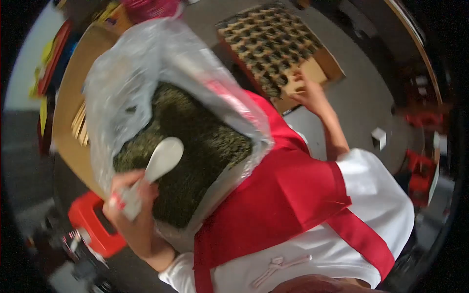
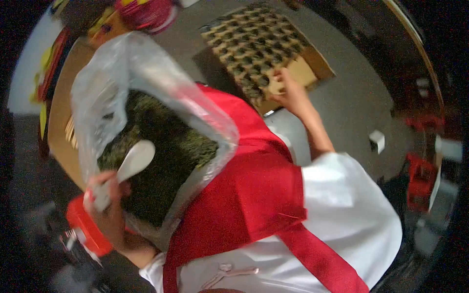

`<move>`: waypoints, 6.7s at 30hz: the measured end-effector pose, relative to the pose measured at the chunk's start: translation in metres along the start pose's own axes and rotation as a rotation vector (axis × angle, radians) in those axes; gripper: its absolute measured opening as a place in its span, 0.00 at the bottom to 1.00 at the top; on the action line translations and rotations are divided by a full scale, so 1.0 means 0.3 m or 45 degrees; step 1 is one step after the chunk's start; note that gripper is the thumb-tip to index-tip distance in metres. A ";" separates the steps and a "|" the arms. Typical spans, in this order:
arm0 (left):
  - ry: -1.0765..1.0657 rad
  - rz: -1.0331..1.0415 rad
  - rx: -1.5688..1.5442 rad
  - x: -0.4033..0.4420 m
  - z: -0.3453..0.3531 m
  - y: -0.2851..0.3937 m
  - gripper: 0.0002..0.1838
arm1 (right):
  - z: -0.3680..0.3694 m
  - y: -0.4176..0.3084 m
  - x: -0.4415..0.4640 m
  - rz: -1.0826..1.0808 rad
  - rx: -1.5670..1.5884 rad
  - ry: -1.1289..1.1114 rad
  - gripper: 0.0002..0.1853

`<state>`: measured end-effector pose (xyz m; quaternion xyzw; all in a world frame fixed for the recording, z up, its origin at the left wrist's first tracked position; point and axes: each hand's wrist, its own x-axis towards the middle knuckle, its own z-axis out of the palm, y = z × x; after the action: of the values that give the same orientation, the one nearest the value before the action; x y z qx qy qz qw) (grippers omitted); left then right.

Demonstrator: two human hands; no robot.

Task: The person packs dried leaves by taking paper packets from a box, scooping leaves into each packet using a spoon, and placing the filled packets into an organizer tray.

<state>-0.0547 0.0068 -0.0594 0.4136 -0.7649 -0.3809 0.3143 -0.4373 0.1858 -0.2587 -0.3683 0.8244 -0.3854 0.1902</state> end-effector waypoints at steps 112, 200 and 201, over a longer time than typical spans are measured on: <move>-0.376 -0.111 0.283 0.152 -0.015 0.073 0.10 | 0.154 -0.852 0.065 -1.551 -0.282 -0.864 0.18; 0.181 -0.238 -0.465 -0.110 0.009 -0.144 0.07 | 0.140 -0.859 0.041 -1.393 -0.237 -0.897 0.23; 0.213 -0.231 -0.450 -0.112 0.011 -0.143 0.07 | 0.142 -0.858 0.041 -1.409 -0.212 -0.904 0.23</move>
<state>-0.0250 0.0215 -0.1027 0.4494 -0.6169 -0.5002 0.4090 -0.3015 0.0442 -0.0862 -0.8555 0.4280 -0.2163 0.1952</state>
